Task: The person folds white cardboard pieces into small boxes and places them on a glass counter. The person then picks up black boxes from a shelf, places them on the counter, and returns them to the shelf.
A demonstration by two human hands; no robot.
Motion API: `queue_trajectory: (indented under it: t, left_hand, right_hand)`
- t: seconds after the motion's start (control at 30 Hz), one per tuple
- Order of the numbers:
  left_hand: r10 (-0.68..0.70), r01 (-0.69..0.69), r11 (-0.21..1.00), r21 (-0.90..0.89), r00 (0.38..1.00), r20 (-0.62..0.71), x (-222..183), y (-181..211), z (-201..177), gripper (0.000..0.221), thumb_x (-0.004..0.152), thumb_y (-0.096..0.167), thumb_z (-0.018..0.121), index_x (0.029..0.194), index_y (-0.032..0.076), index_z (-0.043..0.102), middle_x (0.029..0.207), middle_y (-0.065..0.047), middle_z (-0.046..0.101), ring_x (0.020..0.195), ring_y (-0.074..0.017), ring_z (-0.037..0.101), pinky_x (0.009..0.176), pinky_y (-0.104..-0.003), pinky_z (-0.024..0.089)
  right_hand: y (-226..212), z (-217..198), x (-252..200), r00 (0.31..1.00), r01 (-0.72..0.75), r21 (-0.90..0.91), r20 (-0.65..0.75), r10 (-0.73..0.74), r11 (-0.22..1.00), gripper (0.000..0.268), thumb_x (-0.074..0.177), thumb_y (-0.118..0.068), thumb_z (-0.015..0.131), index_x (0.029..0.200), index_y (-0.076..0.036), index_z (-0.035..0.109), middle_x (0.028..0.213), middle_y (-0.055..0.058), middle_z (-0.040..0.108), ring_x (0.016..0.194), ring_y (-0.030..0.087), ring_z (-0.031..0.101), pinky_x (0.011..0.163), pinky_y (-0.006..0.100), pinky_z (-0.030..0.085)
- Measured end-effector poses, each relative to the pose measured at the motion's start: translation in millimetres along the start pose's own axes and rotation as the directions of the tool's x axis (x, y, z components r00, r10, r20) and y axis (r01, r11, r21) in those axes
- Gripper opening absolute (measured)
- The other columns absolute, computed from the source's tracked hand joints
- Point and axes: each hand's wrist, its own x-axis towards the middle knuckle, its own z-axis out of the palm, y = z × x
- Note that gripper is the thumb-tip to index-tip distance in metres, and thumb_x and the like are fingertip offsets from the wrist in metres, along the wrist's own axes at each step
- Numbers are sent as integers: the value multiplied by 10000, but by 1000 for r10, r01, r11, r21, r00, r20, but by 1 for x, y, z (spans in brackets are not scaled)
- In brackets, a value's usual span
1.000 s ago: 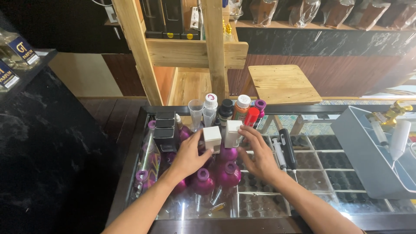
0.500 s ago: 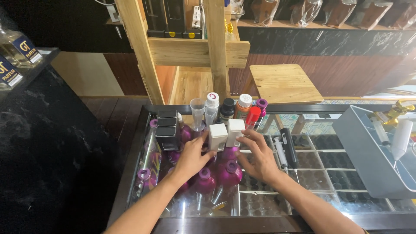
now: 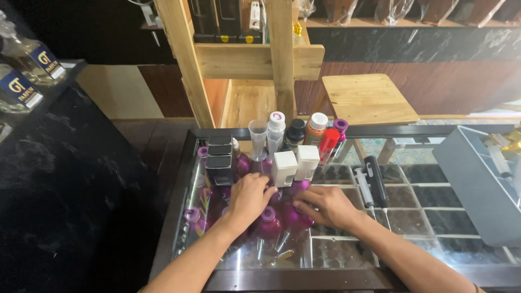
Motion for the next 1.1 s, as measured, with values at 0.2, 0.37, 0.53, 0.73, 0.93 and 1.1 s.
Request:
queue_trajectory:
  t: [0.2,0.37,0.53,0.73,0.93,1.1]
  left_hand:
    - [93,-92,995,25,995,-34,-8,2,6,196,920,321,678,946,137,742,861,-55,698,909,-289,713,697,-423,609]
    - [152,-150,985,81,988,-13,-30,22,-32,180,946,206,730,1052,61,706,931,-104,729,830,-262,697,612,-393,597]
    - [282,-232,950,208,925,-255,-57,5,-54,186,927,275,749,976,105,694,863,-37,672,804,-222,632,538,-347,551]
    - [-50,-84,974,-212,829,-557,-74,-25,-78,411,823,227,834,1051,79,525,1088,-112,516,982,-312,581,852,-404,507]
    - [-275,53,915,-399,805,-525,-67,-36,-64,741,722,177,893,1261,76,395,1249,-204,552,1164,-428,608,990,-500,506]
    - [-379,155,865,-476,825,-420,-62,-41,-58,804,767,249,864,1360,92,344,1224,-230,604,1152,-453,642,941,-557,545]
  right_hand:
    - [-6,-4,7,996,88,-49,27,-86,995,141,976,-266,662,913,-149,708,681,50,625,613,280,685,522,383,566]
    - [-4,-3,8,952,164,-209,291,-99,964,187,1029,-255,602,946,-118,697,794,20,654,505,195,630,411,374,547]
    - [-33,-13,42,972,68,-152,235,-30,986,197,1028,-311,576,1085,-125,608,769,72,676,562,305,663,476,432,553]
    - [-86,11,97,988,-99,192,137,73,976,581,979,-267,617,1487,-79,406,1214,203,649,811,388,726,690,545,624]
    - [-81,59,112,985,-172,127,1,173,977,537,963,-235,634,1471,-158,475,1239,160,581,960,480,695,745,578,618]
    - [-84,73,111,982,-155,176,-83,172,972,434,940,-234,693,1332,-140,535,1251,121,552,969,447,712,756,534,638]
